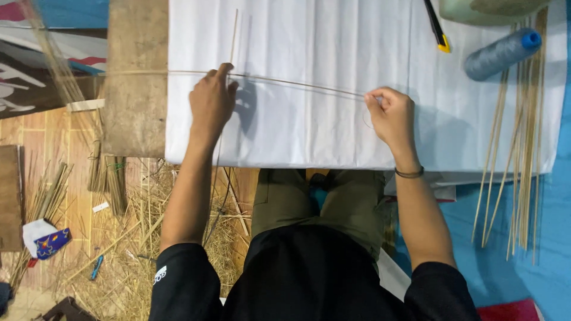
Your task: Assembling a kite skeleton by tying bamboo sticks together with thread and trimming them with a utility knife.
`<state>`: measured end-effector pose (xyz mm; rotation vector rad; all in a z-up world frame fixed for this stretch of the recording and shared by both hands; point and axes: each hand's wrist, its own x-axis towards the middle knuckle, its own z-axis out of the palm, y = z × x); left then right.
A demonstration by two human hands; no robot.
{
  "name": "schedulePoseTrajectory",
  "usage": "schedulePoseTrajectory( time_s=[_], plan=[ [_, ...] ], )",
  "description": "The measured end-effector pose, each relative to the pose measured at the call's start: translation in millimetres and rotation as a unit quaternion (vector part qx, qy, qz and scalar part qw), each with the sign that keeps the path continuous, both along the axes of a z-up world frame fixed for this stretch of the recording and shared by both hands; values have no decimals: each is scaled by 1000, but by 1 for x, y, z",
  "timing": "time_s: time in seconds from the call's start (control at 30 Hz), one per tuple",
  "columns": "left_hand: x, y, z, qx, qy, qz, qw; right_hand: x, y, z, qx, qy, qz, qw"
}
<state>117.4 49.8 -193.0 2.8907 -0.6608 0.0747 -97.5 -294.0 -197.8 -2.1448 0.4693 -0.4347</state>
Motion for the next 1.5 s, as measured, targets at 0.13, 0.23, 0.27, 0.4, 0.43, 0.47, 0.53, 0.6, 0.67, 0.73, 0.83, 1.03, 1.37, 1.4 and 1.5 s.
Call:
schedulePoseTrajectory(
  time_s=[0.13, 0.23, 0.27, 0.4, 0.43, 0.47, 0.53, 0.6, 0.67, 0.73, 0.83, 1.03, 1.37, 1.4, 1.5],
  plan=[
    [-6, -3, 19, 34, -31, -31, 998, 8, 7, -10, -4, -23, -16, 1000],
    [-18, -47, 18, 2, -84, -112, 990, 15, 19, -7, 6, -43, -18, 999],
    [-29, -75, 17, -100, -88, -194, 972, 20, 21, -8, 1, -60, -15, 998],
    [-58, -180, -9, -195, -183, -355, 896, 42, 25, 11, -45, -58, -15, 997],
    [-52, -192, -22, -200, -181, -359, 893, 49, 20, 9, -48, -56, -20, 997],
    [-46, -205, -35, -237, -165, -334, 898, 58, 12, 8, -15, -55, -7, 998],
    [-37, -220, -43, -277, -149, -310, 897, 70, -4, 9, 13, -55, 3, 998],
    [-32, -217, -38, -258, -166, -319, 896, 78, -16, 10, 119, -50, 61, 990],
    [-25, -215, -42, -249, -174, -330, 894, 91, -35, 7, 205, -29, 77, 975],
    [-22, -213, -40, -236, -183, -340, 892, 103, -49, 4, 291, -9, 91, 952],
    [-25, -211, -31, -244, -189, -366, 878, 109, -58, 0, 321, 16, 156, 934],
    [-16, -213, -20, -283, -189, -361, 868, 112, -74, -18, 346, 20, 163, 924],
    [-19, -213, -28, -248, -177, -334, 892, 115, -89, -47, 389, -65, 287, 873],
    [-19, -212, -30, -239, -184, -328, 895, 115, -88, -47, 397, -64, 292, 868],
    [-19, -215, -30, -248, -190, -326, 892, 116, -88, -45, 397, -65, 306, 863]
  ],
)
